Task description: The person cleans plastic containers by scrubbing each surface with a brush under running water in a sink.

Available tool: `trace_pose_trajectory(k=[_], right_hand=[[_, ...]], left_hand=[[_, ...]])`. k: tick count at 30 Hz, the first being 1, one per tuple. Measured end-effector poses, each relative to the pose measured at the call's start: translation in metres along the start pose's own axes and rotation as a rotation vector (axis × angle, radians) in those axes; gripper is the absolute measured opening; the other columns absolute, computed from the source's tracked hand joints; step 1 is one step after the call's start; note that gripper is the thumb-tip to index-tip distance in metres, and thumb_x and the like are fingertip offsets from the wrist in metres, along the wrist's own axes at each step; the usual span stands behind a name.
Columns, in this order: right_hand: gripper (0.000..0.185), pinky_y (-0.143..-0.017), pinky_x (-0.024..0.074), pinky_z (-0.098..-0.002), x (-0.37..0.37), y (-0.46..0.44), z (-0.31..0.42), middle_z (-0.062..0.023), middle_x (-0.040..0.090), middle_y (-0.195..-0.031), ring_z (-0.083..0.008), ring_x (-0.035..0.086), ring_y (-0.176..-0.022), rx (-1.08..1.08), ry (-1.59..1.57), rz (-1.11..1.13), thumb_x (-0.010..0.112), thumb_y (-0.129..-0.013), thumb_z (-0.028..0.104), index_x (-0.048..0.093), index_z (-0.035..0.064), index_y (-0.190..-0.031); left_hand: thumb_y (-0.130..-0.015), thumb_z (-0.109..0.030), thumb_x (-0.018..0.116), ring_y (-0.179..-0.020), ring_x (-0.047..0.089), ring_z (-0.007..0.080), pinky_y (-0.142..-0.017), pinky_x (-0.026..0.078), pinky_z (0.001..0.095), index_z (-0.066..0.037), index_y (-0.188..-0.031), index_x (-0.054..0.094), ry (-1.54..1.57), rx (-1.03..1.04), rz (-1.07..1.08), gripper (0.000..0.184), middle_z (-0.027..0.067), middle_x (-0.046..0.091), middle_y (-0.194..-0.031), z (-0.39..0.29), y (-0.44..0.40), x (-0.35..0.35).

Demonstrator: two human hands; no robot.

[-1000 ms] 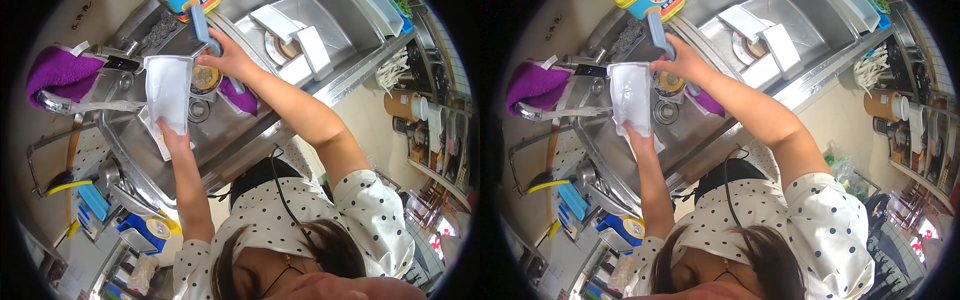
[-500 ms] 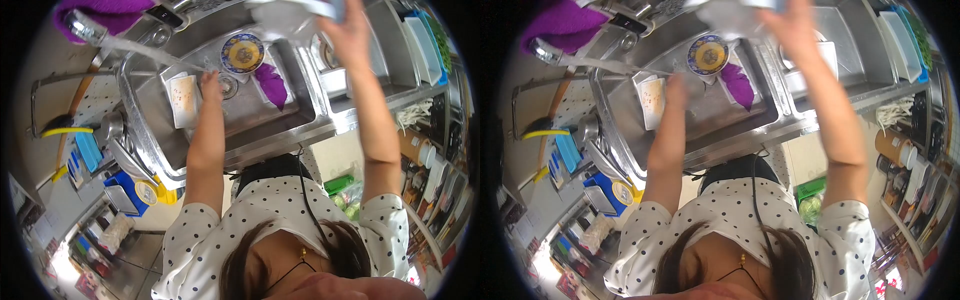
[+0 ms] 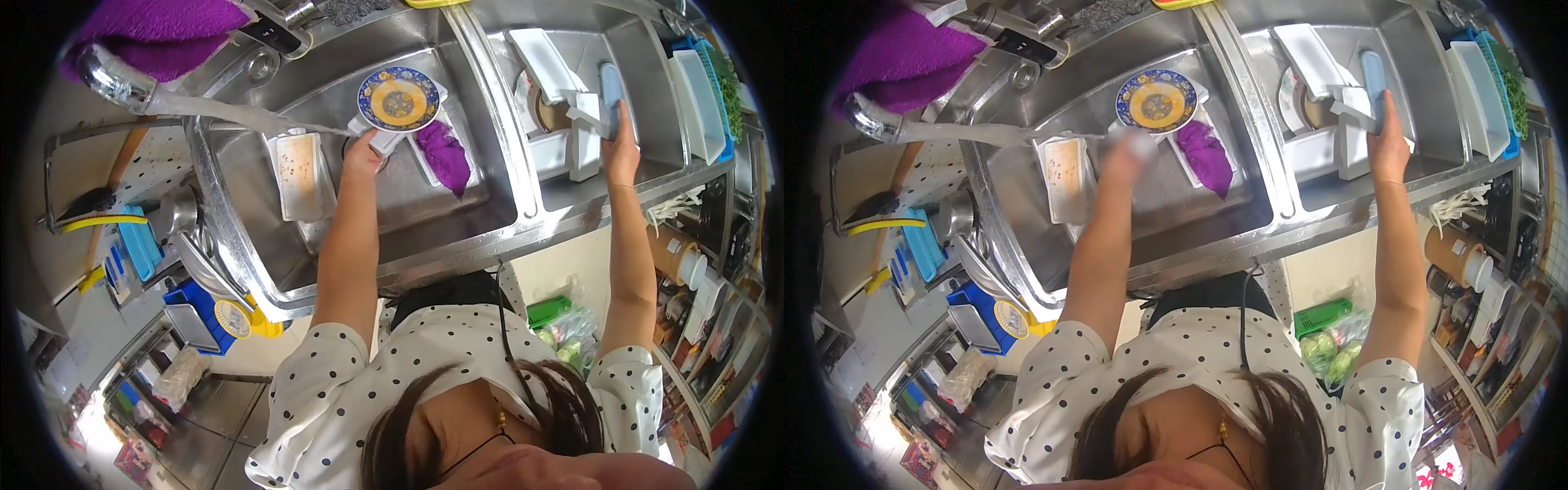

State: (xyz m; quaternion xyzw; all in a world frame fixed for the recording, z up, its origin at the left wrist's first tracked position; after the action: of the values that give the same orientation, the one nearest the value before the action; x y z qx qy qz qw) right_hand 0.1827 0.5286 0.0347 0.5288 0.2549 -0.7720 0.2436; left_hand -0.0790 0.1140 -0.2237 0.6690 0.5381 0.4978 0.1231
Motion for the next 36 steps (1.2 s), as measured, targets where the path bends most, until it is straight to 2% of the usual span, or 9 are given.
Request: trace_pose_trajectory(k=[11, 15, 16, 17, 22, 26, 31, 34, 36], right_hand=[[0.06, -0.091, 0.0432, -0.0371, 0.046, 0.012, 0.014, -0.0196, 0.054, -0.12, -0.0327, 0.054, -0.11, -0.065, -0.14, 0.166, 0.064, -0.083, 0.013, 0.039, 0.0145, -0.137], [0.039, -0.099, 0.0375, -0.0308, 0.02, 0.036, 0.133, -0.0184, 0.051, -0.129, -0.0238, 0.05, -0.118, -0.27, -0.676, 0.093, 0.044, -0.096, 0.017, 0.044, 0.0025, -0.132], [0.038, -0.101, 0.0362, -0.0313, 0.031, 0.06, 0.175, -0.0176, 0.053, -0.127, -0.0224, 0.05, -0.118, -0.131, -1.309, 0.298, 0.042, -0.097, 0.02, 0.047, 0.0026, -0.13], [0.039, -0.101, 0.0366, -0.0327, 0.038, 0.084, 0.217, -0.0169, 0.053, -0.128, -0.0241, 0.049, -0.12, -0.52, -0.869, 0.274, 0.044, -0.096, 0.02, 0.047, 0.0029, -0.13], [0.045, -0.074, 0.0478, -0.0408, 0.059, 0.165, 0.358, -0.0165, 0.06, -0.09, -0.0339, 0.06, -0.081, -0.777, -0.583, 0.61, 0.051, -0.087, 0.008, 0.047, 0.0146, -0.132], [0.043, -0.066, 0.0503, -0.0414, 0.109, 0.098, 0.342, -0.0218, 0.06, -0.079, -0.0353, 0.062, -0.07, -0.561, -0.409, 0.487, 0.042, -0.09, 0.009, 0.045, 0.0152, -0.132], [0.053, -0.067, 0.0509, -0.0448, 0.071, 0.173, 0.379, -0.0204, 0.064, -0.083, -0.0329, 0.064, -0.074, -0.917, -0.381, 0.604, 0.055, -0.084, 0.017, 0.04, 0.0078, -0.134], [0.041, -0.066, 0.0486, -0.0439, 0.104, 0.1, 0.339, -0.0223, 0.062, -0.083, -0.0337, 0.063, -0.072, -0.511, -0.367, 0.528, 0.048, -0.089, 0.012, 0.049, 0.0152, -0.13], [0.043, -0.065, 0.0498, -0.0432, 0.102, 0.12, 0.343, -0.0224, 0.063, -0.084, -0.0332, 0.063, -0.071, -0.599, -0.493, 0.51, 0.049, -0.088, 0.013, 0.048, 0.0169, -0.13]], left_hand=[[-0.082, -0.006, 0.057, -0.097, 0.058, 0.0232, -0.087, 0.049, 0.0389, -0.001, -0.114, 0.052, -0.305, 0.289, -0.078, 0.033, 0.0102, 0.058, -0.108, -0.099, 0.107, -0.006], [-0.089, -0.016, 0.05, -0.117, 0.049, 0.0332, -0.093, 0.044, 0.0534, -0.006, -0.134, 0.033, -0.147, 0.298, 0.183, 0.049, 0.0139, 0.046, -0.13, -0.113, 0.139, 0.003], [-0.091, -0.023, 0.049, -0.12, 0.046, 0.0339, -0.093, 0.043, 0.0567, -0.008, -0.136, 0.031, -0.116, 0.308, 0.252, 0.051, 0.0133, 0.043, -0.133, -0.113, 0.142, 0.008], [-0.093, -0.028, 0.048, -0.121, 0.045, 0.034, -0.093, 0.042, 0.0579, -0.009, -0.137, 0.03, -0.14, 0.342, 0.302, 0.052, 0.0129, 0.042, -0.134, -0.115, 0.147, 0.015], [-0.091, -0.051, 0.041, -0.122, 0.044, 0.0317, -0.095, 0.041, 0.0554, -0.01, -0.139, 0.028, -0.245, 0.387, 0.387, 0.064, 0.0109, 0.041, -0.136, -0.118, 0.168, 0.031], [-0.09, -0.054, 0.041, -0.12, 0.047, 0.0299, -0.093, 0.042, 0.0545, -0.008, -0.139, 0.028, -0.053, 0.361, 0.349, 0.068, 0.0101, 0.042, -0.135, -0.122, 0.195, 0.04], [-0.092, -0.051, 0.041, -0.121, 0.046, 0.0301, -0.092, 0.044, 0.0519, -0.008, -0.139, 0.028, -0.135, 0.355, 0.367, 0.065, 0.012, 0.043, -0.134, -0.121, 0.189, 0.046], [-0.092, -0.051, 0.041, -0.12, 0.046, 0.0303, -0.093, 0.043, 0.0505, -0.008, -0.138, 0.028, -0.171, 0.328, 0.345, 0.065, 0.013, 0.044, -0.134, -0.112, 0.198, 0.063], [-0.091, -0.052, 0.04, -0.121, 0.046, 0.0303, -0.096, 0.042, 0.0501, -0.007, -0.139, 0.028, -0.221, 0.324, 0.363, 0.067, 0.0131, 0.043, -0.135, -0.106, 0.194, 0.074]])
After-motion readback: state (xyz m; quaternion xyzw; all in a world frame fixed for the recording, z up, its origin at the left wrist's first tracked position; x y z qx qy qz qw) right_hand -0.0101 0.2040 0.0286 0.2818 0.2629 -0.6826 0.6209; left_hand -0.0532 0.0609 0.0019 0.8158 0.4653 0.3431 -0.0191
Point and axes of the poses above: each hand's wrist, its own y-axis away from the middle knuckle, its own x-axis out of the palm, z = x × y, the point moved 8 cm from there along -y, towards the middle knuckle
